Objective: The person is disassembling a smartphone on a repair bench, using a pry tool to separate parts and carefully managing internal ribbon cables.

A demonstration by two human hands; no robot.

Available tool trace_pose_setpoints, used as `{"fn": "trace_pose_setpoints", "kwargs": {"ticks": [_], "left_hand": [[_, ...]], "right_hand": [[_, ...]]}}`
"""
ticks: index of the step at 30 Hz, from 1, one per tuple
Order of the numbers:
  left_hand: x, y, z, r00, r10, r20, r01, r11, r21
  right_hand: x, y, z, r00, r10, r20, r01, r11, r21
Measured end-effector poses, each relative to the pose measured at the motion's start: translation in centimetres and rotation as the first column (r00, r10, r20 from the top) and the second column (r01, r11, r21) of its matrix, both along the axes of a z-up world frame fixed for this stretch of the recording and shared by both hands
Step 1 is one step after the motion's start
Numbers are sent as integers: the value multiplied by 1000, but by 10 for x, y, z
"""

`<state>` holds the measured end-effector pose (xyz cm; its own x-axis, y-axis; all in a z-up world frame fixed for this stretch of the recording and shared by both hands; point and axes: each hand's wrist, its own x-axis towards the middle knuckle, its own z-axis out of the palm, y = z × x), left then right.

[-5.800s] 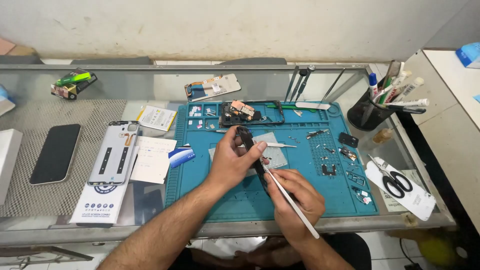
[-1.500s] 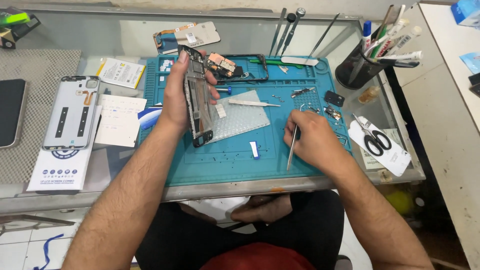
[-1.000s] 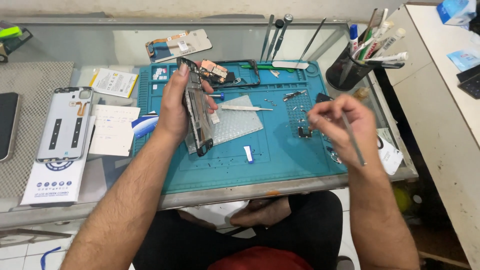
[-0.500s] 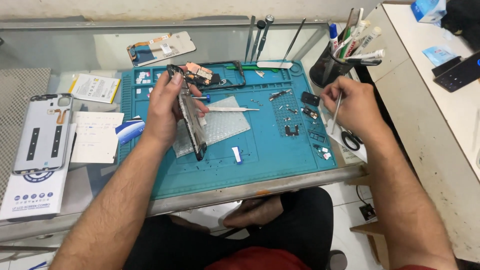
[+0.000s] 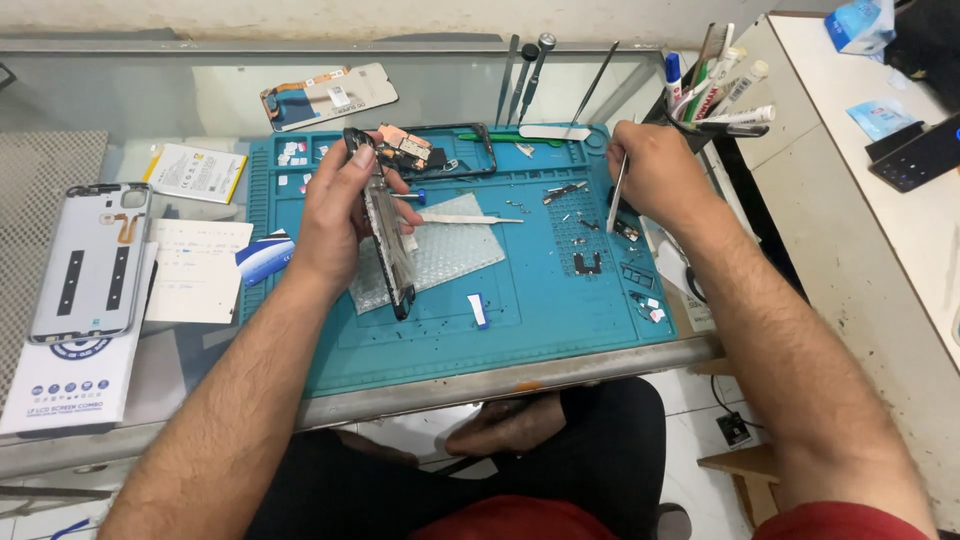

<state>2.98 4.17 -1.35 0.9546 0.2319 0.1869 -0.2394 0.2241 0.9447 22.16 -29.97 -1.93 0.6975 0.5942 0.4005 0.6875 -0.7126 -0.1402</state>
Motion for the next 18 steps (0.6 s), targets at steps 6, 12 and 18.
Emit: {"fn": "trace_pose_setpoints", "kwargs": {"ticks": [6,12,18], "left_hand": [[2,5,-4,999,33,19,-33,999,3],[0,9,3,989,144,11,-144,989,9],[-10,-3,25,974,166,-151,-182,979,-96]], "right_hand": [[-13,13,14,993,116,1,-116,992,53],[-69,8,64,950,70,-305,-84,996,-32],[-104,-35,90,856,-276,-437,121,929,-351]]}}
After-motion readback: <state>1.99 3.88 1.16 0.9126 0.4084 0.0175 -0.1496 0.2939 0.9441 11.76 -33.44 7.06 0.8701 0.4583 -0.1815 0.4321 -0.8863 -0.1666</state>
